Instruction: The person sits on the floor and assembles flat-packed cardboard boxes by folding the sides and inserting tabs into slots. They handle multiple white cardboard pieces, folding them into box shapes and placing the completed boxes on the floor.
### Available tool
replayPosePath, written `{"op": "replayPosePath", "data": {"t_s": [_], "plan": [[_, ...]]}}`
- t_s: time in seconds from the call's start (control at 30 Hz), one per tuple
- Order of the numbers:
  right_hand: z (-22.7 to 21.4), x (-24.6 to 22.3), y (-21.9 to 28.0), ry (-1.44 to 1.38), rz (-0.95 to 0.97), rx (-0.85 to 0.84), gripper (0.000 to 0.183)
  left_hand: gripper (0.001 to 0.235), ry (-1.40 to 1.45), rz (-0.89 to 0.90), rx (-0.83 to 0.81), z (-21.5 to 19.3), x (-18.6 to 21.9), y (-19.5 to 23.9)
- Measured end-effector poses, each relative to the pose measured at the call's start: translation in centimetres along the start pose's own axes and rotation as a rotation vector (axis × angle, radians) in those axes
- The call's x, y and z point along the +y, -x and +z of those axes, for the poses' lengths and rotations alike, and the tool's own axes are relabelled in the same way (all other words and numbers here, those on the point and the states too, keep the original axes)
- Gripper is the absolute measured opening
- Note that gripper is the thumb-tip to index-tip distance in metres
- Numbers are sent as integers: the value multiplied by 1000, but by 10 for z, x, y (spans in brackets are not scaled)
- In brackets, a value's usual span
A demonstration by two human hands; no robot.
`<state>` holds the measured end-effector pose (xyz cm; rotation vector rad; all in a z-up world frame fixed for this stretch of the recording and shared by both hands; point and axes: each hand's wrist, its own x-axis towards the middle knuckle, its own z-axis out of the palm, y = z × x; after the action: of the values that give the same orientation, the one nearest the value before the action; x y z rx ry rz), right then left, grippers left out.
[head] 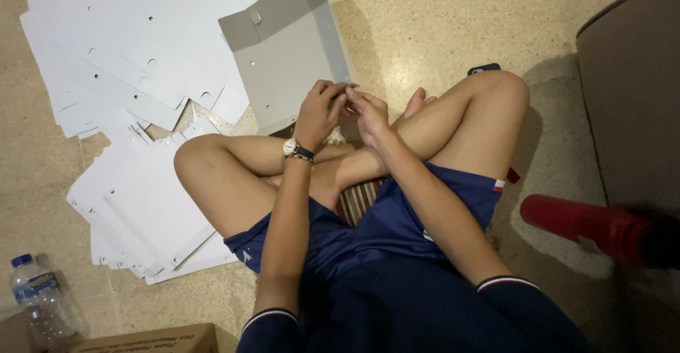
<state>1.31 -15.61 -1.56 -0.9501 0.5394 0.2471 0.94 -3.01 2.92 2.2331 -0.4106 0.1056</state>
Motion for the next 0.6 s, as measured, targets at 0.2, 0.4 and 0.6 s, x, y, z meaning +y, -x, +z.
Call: {"op": "replayPosePath", "data": {"t_s": [0.2,0.4,0.6], "plan": [[3,-2,-3,-76,120,27,20,20,-113,-30,18,13,-31,5],[-3,-27,19,924,-307,46,48,5,-261,-3,-11,31,-47,16],[-19,-25,-3,1255,-431,-160,42,11,-384,41,-58,49,-56,14]]}}
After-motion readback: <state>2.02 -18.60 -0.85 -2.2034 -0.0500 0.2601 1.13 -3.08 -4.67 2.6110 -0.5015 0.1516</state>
